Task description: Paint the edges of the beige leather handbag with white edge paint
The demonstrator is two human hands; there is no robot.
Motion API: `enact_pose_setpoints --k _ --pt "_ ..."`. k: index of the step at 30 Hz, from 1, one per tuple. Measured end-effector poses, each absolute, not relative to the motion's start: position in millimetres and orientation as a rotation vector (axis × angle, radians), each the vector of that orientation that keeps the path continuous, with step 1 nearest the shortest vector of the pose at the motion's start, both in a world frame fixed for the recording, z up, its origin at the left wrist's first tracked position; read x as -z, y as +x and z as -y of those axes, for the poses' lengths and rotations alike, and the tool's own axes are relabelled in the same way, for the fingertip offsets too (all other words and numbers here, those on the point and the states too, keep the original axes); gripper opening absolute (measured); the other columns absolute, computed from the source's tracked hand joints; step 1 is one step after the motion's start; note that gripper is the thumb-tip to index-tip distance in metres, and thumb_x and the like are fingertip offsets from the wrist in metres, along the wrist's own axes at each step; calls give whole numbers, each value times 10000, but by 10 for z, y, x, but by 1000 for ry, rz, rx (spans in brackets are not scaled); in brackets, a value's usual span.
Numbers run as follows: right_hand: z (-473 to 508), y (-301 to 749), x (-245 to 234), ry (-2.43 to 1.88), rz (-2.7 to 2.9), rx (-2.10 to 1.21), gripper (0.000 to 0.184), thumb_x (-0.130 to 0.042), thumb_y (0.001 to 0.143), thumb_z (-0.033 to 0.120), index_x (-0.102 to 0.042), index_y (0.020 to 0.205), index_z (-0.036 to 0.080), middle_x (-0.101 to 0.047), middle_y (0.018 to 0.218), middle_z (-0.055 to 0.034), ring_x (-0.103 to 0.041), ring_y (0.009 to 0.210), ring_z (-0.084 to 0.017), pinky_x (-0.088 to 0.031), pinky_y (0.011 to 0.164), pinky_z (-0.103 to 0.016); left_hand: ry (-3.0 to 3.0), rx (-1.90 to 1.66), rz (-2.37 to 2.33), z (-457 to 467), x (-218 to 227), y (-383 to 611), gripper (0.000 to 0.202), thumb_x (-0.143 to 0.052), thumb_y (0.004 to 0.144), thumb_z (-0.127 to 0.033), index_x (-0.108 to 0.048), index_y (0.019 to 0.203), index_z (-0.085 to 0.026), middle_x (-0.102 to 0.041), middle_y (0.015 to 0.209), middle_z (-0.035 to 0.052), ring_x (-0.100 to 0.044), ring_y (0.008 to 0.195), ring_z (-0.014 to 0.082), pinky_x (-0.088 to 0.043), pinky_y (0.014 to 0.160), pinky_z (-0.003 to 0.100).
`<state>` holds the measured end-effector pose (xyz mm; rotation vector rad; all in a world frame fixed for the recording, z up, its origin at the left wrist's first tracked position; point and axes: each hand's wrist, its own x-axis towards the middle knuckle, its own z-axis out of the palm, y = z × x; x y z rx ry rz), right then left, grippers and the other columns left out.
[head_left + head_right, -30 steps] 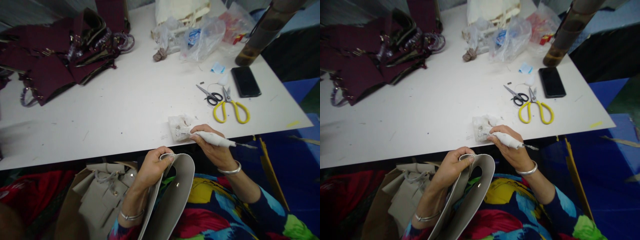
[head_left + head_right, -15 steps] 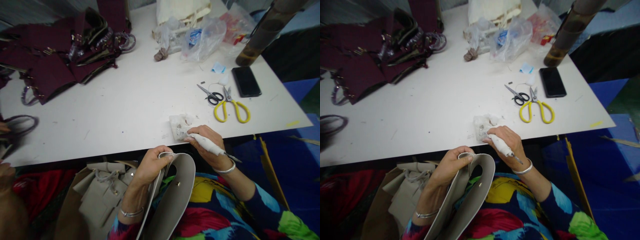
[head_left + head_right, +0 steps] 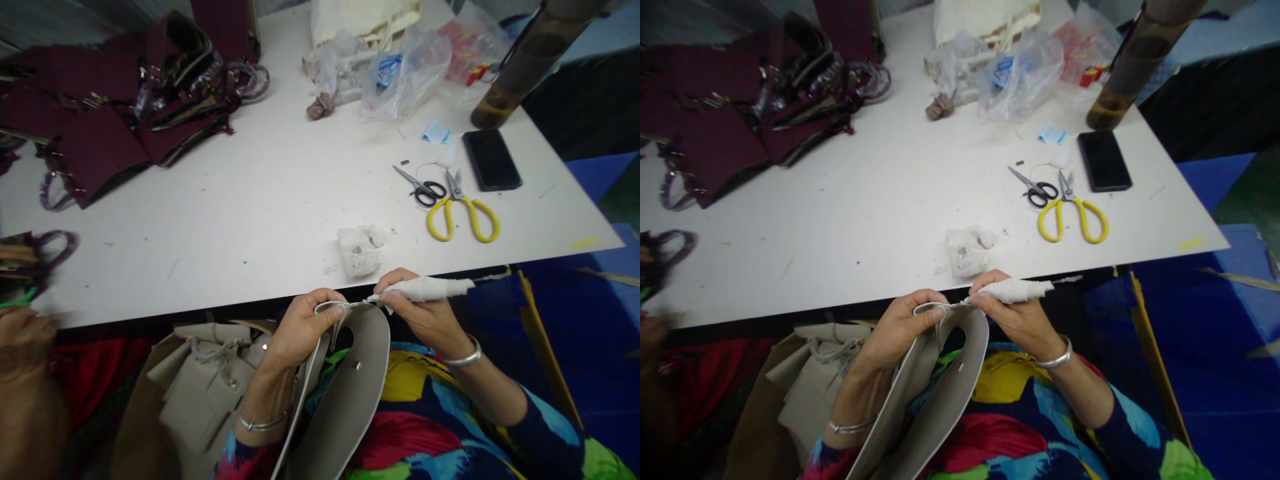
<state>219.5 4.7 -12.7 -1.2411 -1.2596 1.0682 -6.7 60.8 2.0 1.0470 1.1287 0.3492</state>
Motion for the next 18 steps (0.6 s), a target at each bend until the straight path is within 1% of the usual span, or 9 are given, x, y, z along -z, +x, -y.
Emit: enact_pose_setpoints --k 5,10,15,18 --pt "-50 2182 176 -1226 1223 -1140 115 -709 969 311 -735 946 202 -693 836 -12 -631 761 -155 -511 738 -299 999 -344 -1140 -607 -69 -72 293 -801 772 -391 -716 912 -147 -636 723 2 -515 637 124 -404 617 242" --pt "-66 2163 166 -1201 1256 -1148 103 -713 968 308 -737 947 210 -702 855 -6 -634 792 -153 -505 769 -292 1005 -346 -1107 -592 -72 -80 260 -786 792 -380 -711 906 -159 -633 696 -3 -512 619 126 -396 611 244" --pt "-86 2134 174 -1184 1268 -1156 92 -717 967 298 -733 953 209 -711 878 -2 -642 812 -146 -506 776 -275 1087 -375 -1077 -583 -16 -99 211 -771 817 -346 -730 906 -159 -636 760 7 -526 686 133 -413 655 246" --pt "-99 2111 168 -1189 1265 -1158 113 -706 974 309 -729 945 202 -704 857 0 -641 794 -146 -507 761 -276 1109 -389 -1080 -568 3 -86 208 -754 829 -355 -720 903 -164 -619 752 3 -517 685 138 -408 655 251"
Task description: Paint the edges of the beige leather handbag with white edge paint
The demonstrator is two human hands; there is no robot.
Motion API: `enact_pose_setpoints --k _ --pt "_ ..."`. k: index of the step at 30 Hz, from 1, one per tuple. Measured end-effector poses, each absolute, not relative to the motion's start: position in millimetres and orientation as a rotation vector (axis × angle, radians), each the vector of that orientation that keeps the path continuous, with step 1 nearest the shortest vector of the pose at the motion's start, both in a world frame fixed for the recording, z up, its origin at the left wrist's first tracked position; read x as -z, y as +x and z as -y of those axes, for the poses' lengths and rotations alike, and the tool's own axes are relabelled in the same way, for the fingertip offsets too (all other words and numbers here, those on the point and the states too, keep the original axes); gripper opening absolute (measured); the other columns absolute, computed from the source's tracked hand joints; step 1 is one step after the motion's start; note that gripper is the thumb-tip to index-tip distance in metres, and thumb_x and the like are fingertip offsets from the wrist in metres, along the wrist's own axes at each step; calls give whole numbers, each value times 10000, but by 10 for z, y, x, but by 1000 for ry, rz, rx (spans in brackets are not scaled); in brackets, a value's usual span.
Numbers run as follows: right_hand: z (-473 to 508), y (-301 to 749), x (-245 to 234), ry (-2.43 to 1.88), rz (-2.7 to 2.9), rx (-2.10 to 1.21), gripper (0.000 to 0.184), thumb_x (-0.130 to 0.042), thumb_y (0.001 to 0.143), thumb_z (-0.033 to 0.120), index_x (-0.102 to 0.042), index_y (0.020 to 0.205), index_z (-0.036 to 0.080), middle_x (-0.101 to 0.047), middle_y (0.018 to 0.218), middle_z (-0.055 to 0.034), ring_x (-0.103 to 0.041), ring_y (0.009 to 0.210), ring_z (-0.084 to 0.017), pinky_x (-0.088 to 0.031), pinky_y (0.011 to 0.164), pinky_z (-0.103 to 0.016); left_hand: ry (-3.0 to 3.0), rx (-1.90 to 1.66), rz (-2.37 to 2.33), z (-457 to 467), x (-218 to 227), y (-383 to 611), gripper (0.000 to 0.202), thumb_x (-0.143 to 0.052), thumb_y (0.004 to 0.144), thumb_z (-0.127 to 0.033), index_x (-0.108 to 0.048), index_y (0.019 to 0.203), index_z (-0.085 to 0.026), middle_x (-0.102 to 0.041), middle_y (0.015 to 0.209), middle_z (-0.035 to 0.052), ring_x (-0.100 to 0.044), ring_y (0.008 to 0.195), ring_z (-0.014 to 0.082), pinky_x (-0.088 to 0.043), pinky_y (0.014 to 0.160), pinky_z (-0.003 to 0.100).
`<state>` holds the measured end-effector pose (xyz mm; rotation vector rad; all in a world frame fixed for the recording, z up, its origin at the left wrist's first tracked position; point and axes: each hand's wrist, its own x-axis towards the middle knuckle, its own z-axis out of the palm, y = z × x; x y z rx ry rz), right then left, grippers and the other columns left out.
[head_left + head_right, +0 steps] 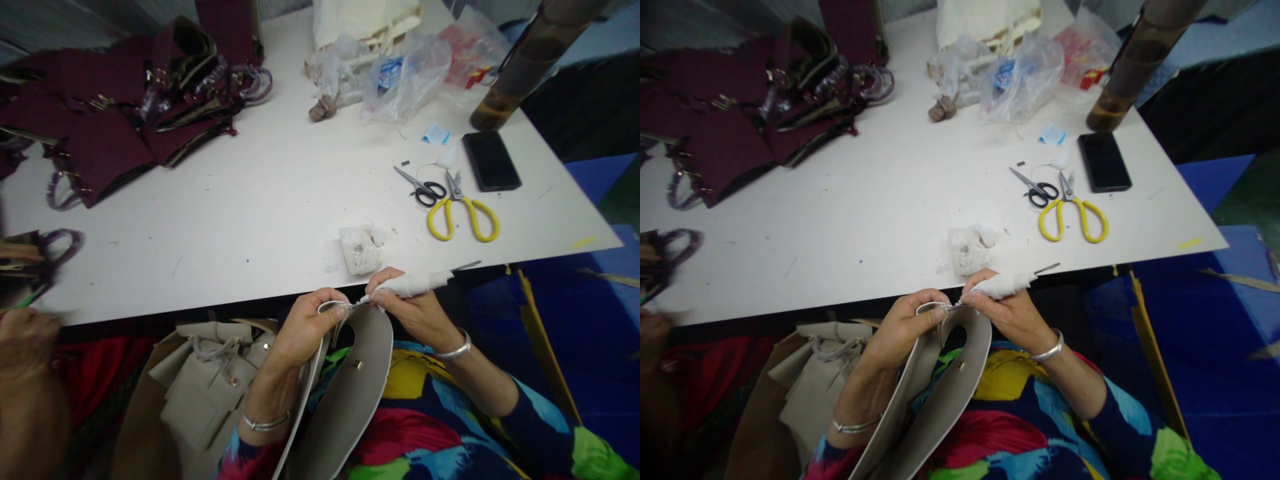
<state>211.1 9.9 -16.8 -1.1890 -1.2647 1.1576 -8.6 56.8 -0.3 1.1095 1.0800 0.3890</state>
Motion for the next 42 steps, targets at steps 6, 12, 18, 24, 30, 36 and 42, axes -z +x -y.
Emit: enact_pose_setpoints --k 6,12,18,24,30,36,42 --pt "-168 2082 112 -1230 1271 -1127 199 -689 977 380 -710 932 187 -686 830 -11 -632 761 -158 -513 749 -302 1123 -400 -1109 -541 -51 -1 218 -743 801 -364 -701 880 -165 -591 731 -5 -488 664 142 -387 644 258" --pt "-237 2099 104 -1200 1338 -1118 196 -656 991 367 -689 925 185 -674 813 -5 -624 761 -154 -512 763 -305 1190 -358 -1118 -539 -65 37 237 -712 792 -373 -683 881 -155 -586 748 -3 -479 697 150 -386 686 272" --pt "-243 2093 104 -1238 1311 -1154 205 -639 998 381 -666 933 189 -643 774 2 -620 751 -163 -512 736 -308 1280 -329 -1129 -528 -75 69 245 -679 816 -383 -678 896 -150 -587 745 0 -479 699 156 -385 688 280" --pt "-168 2090 153 -1197 1308 -1081 221 -656 996 401 -688 938 190 -681 827 -17 -647 774 -168 -538 772 -319 1290 -356 -1170 -508 -85 109 220 -680 791 -354 -684 878 -152 -599 730 3 -495 695 162 -391 693 284" --pt "48 2210 92 -915 1726 -878 160 -676 1013 364 -741 1022 218 -726 898 -41 -651 827 -172 -529 788 -328 1188 -404 -1166 -466 -60 73 221 -708 779 -367 -653 841 -163 -542 677 -24 -446 633 139 -351 625 266" --pt "219 2227 19 -985 1591 -809 244 -622 1042 388 -720 1203 232 -778 1058 -85 -737 983 -211 -594 874 -348 1191 -452 -1179 -392 -107 102 209 -715 771 -357 -661 838 -167 -554 693 -15 -461 654 146 -356 635 265" --pt "290 1987 49 -1201 1443 -936 177 -568 1064 327 -668 1175 233 -755 1091 -55 -739 987 -173 -579 843 -268 1235 -529 -1170 -280 -175 51 186 -706 814 -348 -663 874 -177 -560 719 -18 -468 661 144 -369 640 260"
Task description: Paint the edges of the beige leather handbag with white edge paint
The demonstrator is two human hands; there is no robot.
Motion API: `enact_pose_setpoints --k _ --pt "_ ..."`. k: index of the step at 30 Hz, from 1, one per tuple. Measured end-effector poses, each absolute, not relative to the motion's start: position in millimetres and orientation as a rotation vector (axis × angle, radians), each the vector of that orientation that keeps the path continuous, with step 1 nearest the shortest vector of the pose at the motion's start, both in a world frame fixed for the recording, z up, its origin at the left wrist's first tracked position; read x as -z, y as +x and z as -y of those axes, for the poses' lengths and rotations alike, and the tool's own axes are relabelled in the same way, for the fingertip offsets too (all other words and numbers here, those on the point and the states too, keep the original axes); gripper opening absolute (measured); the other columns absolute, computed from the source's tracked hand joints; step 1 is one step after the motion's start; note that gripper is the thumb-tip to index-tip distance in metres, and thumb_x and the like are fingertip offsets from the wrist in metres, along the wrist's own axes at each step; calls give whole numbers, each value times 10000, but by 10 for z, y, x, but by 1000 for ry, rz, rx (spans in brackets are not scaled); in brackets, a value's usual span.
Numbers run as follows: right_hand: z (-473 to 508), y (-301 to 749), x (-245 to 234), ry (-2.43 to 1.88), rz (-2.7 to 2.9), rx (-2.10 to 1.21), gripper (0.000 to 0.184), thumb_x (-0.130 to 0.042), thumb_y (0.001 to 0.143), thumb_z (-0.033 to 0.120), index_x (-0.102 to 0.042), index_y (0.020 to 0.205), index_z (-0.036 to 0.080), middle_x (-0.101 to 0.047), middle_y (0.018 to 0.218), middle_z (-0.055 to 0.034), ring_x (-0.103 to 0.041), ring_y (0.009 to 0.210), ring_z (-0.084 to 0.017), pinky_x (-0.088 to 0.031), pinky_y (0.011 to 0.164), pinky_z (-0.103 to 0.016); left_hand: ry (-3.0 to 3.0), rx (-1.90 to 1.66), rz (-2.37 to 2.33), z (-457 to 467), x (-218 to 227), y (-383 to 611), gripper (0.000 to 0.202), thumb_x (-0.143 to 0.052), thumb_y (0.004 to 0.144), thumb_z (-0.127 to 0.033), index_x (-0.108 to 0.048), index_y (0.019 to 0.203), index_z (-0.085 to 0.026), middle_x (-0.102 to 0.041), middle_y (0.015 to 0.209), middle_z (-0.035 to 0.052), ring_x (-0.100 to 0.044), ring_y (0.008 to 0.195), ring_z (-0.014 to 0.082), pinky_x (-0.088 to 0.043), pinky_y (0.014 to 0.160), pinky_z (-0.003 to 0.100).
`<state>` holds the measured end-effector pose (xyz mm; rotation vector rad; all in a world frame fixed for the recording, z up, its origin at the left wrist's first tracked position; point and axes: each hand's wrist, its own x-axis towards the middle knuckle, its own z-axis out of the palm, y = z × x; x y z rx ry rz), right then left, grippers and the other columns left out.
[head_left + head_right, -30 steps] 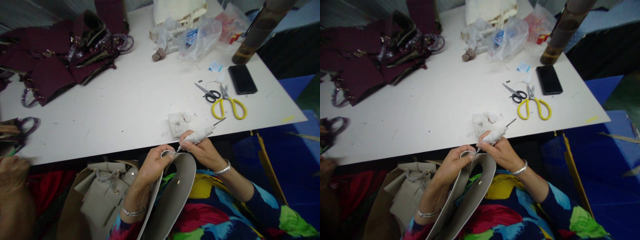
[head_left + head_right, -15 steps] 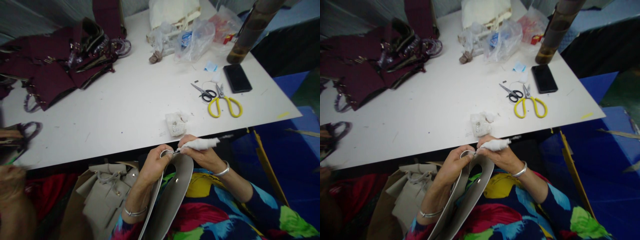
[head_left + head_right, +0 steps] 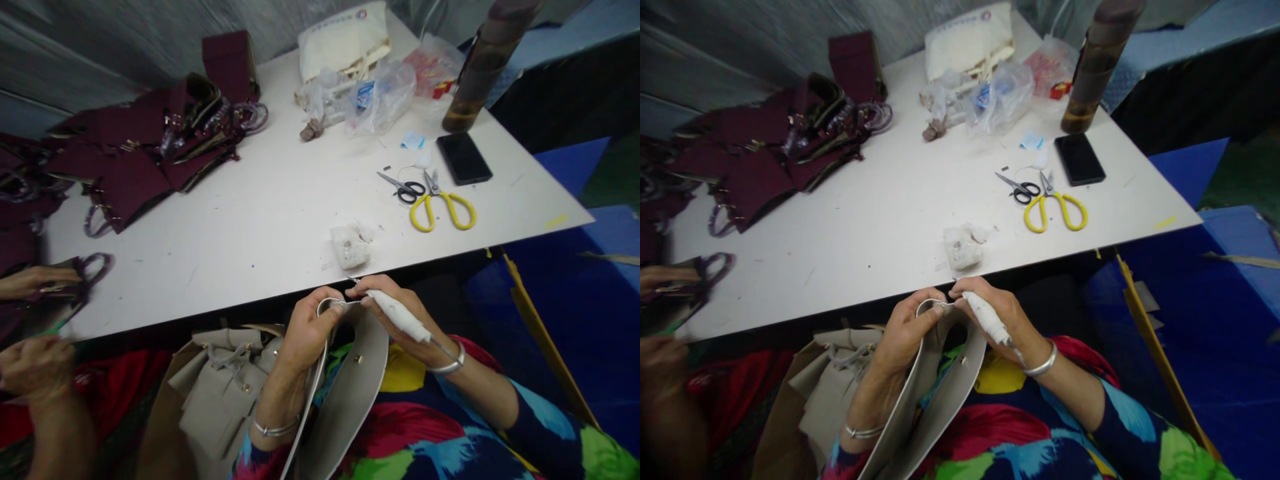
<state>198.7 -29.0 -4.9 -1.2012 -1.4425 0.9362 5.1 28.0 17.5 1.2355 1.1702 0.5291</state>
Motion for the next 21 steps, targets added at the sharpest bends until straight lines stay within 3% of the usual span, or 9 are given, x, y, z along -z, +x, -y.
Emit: enact_pose_setpoints --k 3,5,11,21 --pt "331 1895 28 -1241 1465 -969 134 -619 1029 342 -656 1101 235 -709 952 -16 -687 814 -150 -538 716 -249 1321 -546 -1168 -231 -219 21 183 -705 841 -360 -674 882 -184 -598 758 -2 -502 691 158 -406 667 265" --pt "363 1864 8 -1231 1474 -966 119 -654 1001 320 -645 1085 235 -681 914 -1 -654 782 -143 -519 712 -249 1371 -558 -1175 -198 -272 25 174 -700 850 -357 -681 879 -186 -625 793 10 -529 728 173 -424 691 269" --pt "467 1838 -52 -1241 1430 -954 104 -667 955 241 -628 1052 241 -670 913 6 -636 780 -147 -503 705 -249 1484 -582 -1177 -108 -442 84 93 -677 838 -250 -663 909 -191 -671 890 20 -593 844 195 -459 798 282" --pt "508 1840 -115 -1220 1419 -964 83 -675 968 278 -644 1031 233 -703 956 -11 -677 851 -162 -534 762 -260 1483 -565 -1005 -47 -491 32 197 -673 875 -204 -617 1063 -190 -661 1037 41 -615 984 204 -464 905 294"
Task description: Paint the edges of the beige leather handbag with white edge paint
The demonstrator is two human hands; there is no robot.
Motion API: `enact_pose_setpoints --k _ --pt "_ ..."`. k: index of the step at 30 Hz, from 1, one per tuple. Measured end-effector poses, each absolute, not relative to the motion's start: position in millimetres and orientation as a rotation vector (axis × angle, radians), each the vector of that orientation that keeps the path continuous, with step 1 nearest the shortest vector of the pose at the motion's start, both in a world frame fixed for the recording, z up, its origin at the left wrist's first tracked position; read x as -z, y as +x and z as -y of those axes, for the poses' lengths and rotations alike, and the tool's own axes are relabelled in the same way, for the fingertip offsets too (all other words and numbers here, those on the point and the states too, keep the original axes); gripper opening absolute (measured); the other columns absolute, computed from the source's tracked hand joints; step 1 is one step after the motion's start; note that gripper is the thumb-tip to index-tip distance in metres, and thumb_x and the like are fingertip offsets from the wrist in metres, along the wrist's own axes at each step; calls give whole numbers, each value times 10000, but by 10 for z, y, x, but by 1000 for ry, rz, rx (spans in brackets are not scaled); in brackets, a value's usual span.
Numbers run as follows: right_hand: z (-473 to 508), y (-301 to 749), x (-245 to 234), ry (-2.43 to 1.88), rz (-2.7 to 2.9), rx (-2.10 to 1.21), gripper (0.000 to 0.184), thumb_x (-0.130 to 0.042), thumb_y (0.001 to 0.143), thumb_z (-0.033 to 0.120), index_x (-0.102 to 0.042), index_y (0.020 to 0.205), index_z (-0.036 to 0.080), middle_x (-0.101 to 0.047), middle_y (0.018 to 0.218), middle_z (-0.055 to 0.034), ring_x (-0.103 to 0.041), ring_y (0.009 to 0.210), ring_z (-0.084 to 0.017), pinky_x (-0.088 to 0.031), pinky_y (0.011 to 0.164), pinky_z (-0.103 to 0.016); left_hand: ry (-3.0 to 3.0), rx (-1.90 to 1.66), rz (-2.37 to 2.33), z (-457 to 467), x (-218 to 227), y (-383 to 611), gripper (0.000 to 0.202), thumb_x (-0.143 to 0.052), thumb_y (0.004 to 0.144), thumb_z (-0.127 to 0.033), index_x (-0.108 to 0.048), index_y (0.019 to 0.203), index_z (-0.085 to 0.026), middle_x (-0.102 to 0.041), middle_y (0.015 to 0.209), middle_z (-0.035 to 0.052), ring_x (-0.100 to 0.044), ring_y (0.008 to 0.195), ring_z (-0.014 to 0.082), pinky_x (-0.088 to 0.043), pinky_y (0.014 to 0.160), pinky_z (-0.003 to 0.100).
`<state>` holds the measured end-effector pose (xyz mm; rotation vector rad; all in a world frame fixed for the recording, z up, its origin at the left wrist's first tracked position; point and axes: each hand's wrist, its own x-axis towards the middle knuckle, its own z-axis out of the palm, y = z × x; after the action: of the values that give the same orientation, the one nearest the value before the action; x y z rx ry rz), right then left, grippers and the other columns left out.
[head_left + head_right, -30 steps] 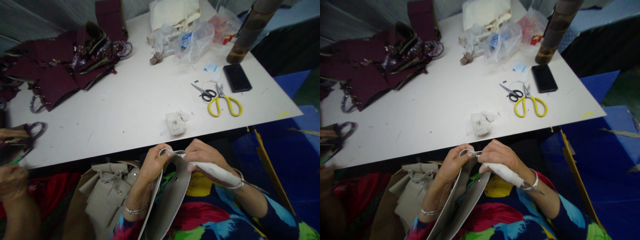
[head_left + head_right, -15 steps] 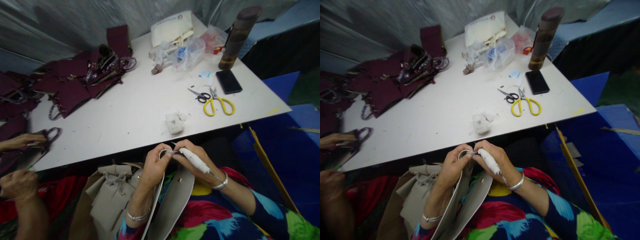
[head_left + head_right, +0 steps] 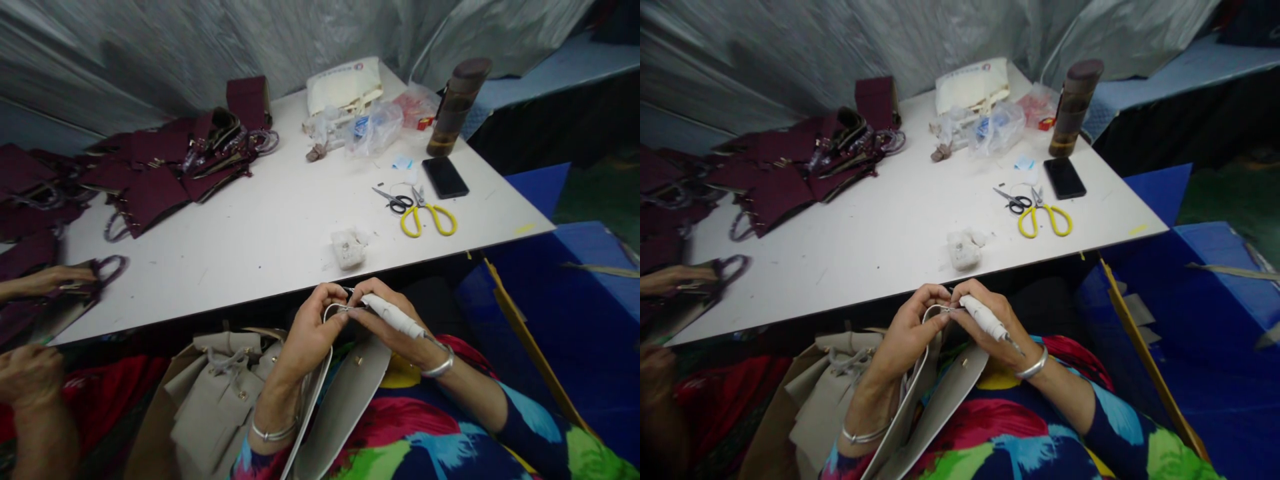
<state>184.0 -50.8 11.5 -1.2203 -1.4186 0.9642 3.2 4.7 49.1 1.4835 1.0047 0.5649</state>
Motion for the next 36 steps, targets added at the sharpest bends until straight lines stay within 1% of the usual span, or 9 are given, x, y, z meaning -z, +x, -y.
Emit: enact_pose_setpoints --k 6,13,17,20,22,25,27,32,36 --pt "557 1842 -100 -1232 1446 -888 56 -648 982 255 -639 1029 225 -688 914 -5 -643 777 -142 -510 708 -239 1380 -557 -902 -54 -490 13 289 -695 830 -145 -643 1111 -188 -680 1079 53 -629 1031 207 -480 914 290" --pt "598 1886 -113 -1211 1496 -842 80 -567 1039 265 -623 1077 221 -669 933 -8 -626 775 -131 -499 714 -231 1262 -593 -961 -36 -379 32 312 -739 783 -149 -649 1079 -189 -684 996 30 -631 926 177 -478 820 268" --pt "603 1881 -101 -1199 1474 -823 129 -686 976 281 -610 1065 228 -657 923 4 -618 770 -130 -492 702 -227 1273 -605 -935 -46 -409 109 287 -767 754 -137 -659 1015 -186 -701 983 30 -643 919 180 -486 834 271" --pt "629 1866 -114 -1169 1457 -750 106 -697 961 237 -610 1020 228 -657 908 16 -610 759 -118 -486 708 -221 1266 -598 -866 -41 -488 143 298 -807 716 -123 -689 981 -189 -718 954 29 -656 921 193 -502 832 268" --pt "666 1875 -152 -1108 1474 -690 70 -674 973 224 -620 1017 224 -671 924 11 -626 779 -114 -491 722 -216 1225 -568 -798 -32 -542 121 310 -863 712 -190 -723 989 -192 -736 968 47 -671 940 217 -522 838 280" --pt "754 1930 -275 -1059 1485 -584 31 -648 983 195 -636 998 219 -687 924 9 -648 799 -108 -500 743 -210 1088 -549 -661 -32 -560 64 426 -881 754 -464 -757 1072 -209 -759 1062 94 -694 1019 285 -555 882 342" --pt "843 1985 -413 -1112 1449 -491 33 -653 975 188 -636 975 216 -690 902 9 -652 780 -107 -505 727 -208 1046 -545 -604 -25 -529 67 514 -838 778 -583 -757 1147 -234 -764 1147 113 -691 1091 325 -557 931 385" --pt "1138 2184 -822 -1422 1354 -182 80 -680 946 165 -634 921 226 -686 821 25 -629 666 -105 -506 641 -211 1233 -451 -527 44 -401 250 563 -747 864 -623 -774 1239 -204 -768 1223 130 -691 1148 332 -518 1038 417" --pt "1276 2360 -950 -1626 1250 73 87 -760 918 229 -673 927 235 -709 850 14 -666 711 -141 -520 638 -245 1195 -463 -418 80 -302 333 695 -692 883 -681 -707 1373 -189 -678 1430 155 -594 1353 369 -423 1165 458"
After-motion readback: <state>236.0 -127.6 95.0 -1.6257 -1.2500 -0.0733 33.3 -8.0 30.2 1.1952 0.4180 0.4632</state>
